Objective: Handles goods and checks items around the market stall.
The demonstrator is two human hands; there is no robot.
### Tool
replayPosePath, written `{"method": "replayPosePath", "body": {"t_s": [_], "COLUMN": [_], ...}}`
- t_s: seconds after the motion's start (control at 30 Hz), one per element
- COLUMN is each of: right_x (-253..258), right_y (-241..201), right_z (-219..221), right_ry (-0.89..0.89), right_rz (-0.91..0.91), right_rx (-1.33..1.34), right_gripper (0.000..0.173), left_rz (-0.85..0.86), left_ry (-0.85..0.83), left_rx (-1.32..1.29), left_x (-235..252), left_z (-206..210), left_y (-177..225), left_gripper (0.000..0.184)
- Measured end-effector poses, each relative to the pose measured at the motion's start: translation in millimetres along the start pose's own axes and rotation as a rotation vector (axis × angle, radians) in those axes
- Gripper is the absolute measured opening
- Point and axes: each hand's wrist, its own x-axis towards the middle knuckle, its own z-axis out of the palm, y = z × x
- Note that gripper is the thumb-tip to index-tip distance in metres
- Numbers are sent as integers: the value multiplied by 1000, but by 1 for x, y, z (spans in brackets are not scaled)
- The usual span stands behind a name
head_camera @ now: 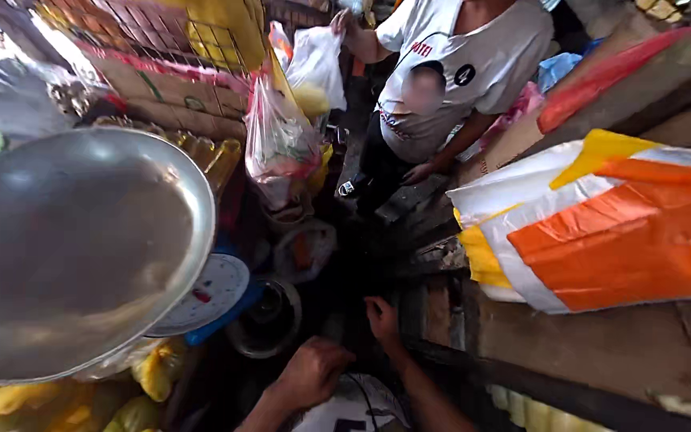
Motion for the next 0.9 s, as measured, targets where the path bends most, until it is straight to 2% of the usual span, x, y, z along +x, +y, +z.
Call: {"method": "replayPosePath", "body": {"t_s": [0.1, 0.23, 0.4, 0.53, 0.6, 0.7, 0.8, 0.9], "right_x": [61, 160, 284, 366, 393, 428, 459, 488], "right_y": [6, -4, 1, 18, 18, 26, 9, -21], "right_z": [-39, -63, -30, 2, 5, 9, 10, 6], "right_ry": [-93, -321, -559, -686, -705, -755, -948, -1059], "right_rz": [26, 88, 327, 452, 546, 666, 726, 866], "right_rx": [-11, -129, -182, -324, -398, -478, -518, -424], "right_gripper": [28, 33, 36, 40, 40, 44, 64, 73], "left_rz": [-42, -162, -348, -489, -527, -493, -420, -366], "left_ry": [22, 109, 167, 246, 214, 147, 39, -85], "left_rx": [-5, -30, -199, -318, -367, -502, -634, -706], "left_x": [73, 120, 146, 193, 224, 279, 333, 394], "left_z": [0, 2, 10, 13, 4, -23, -42, -55], "left_y": [2, -10, -43, -83, -100, -116, -134, -150], "left_gripper": [27, 29, 28, 27, 29, 41, 50, 36]}}
